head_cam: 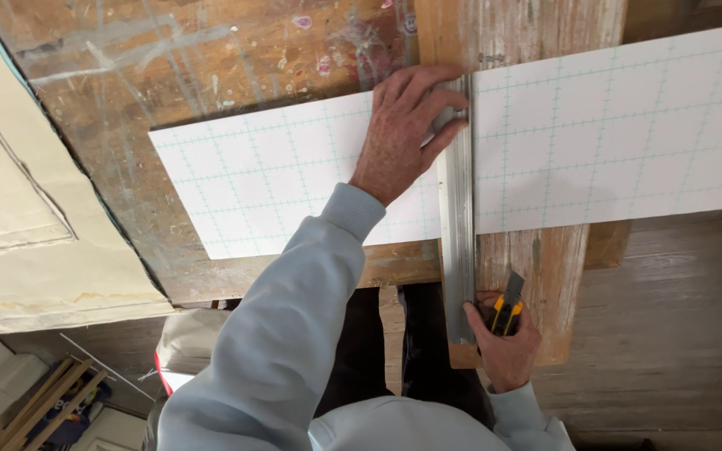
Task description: Measuring and cutting pieces of white foam board using a straight edge and a utility knife.
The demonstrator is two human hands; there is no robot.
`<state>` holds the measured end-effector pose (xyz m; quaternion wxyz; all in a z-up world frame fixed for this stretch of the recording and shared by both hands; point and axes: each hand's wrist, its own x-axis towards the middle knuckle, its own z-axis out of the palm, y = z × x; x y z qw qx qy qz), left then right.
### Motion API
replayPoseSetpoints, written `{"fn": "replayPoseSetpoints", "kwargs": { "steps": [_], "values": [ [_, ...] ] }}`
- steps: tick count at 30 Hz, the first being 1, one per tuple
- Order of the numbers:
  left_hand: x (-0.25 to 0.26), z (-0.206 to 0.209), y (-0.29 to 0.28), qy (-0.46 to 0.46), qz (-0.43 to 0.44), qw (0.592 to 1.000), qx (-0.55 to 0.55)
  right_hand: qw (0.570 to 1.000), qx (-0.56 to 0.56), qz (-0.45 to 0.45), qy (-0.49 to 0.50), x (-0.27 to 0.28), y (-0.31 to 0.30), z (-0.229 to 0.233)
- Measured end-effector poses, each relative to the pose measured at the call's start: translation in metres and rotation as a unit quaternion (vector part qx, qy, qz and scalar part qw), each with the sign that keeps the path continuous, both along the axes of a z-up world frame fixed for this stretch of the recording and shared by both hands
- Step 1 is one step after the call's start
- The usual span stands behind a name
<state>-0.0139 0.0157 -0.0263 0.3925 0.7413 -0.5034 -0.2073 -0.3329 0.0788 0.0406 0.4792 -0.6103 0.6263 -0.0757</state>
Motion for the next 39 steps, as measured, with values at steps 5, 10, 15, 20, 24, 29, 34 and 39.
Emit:
{"fn": "replayPoseSetpoints", "kwargs": {
  "steps": [5, 10, 15, 20, 24, 29, 34, 39],
  "values": [
    [0.003, 0.008, -0.001, -0.017, -0.013, 1.000, -0.008, 0.993, 0.088, -0.044, 0.058, 0.008, -0.006, 0.008],
    [-0.001, 0.009, -0.003, -0.033, -0.014, 0.999, 0.000, 0.999, 0.039, 0.004, 0.025, 0.004, -0.010, 0.006],
    [-0.007, 0.010, -0.004, -0.054, -0.002, 0.999, 0.006, 0.997, 0.055, 0.019, 0.050, -0.002, -0.012, 0.005],
    [-0.016, 0.009, -0.001, -0.077, 0.030, 0.996, 0.014, 1.000, 0.021, 0.010, -0.003, 0.008, -0.012, 0.017],
    [-0.030, -0.002, 0.000, -0.116, 0.071, 0.991, 0.019, 0.992, -0.027, 0.094, 0.085, 0.000, -0.008, 0.015],
    [-0.043, -0.011, -0.004, -0.149, 0.106, 0.983, 0.032, 0.992, -0.031, 0.094, 0.074, -0.002, 0.000, 0.016],
    [-0.035, -0.011, 0.003, -0.155, 0.098, 0.982, 0.042, 0.991, -0.034, 0.083, 0.101, -0.001, 0.005, 0.009],
    [-0.034, -0.012, 0.000, -0.119, 0.065, 0.990, 0.034, 0.997, -0.040, 0.049, 0.053, 0.001, 0.005, 0.008]
  ]
}}
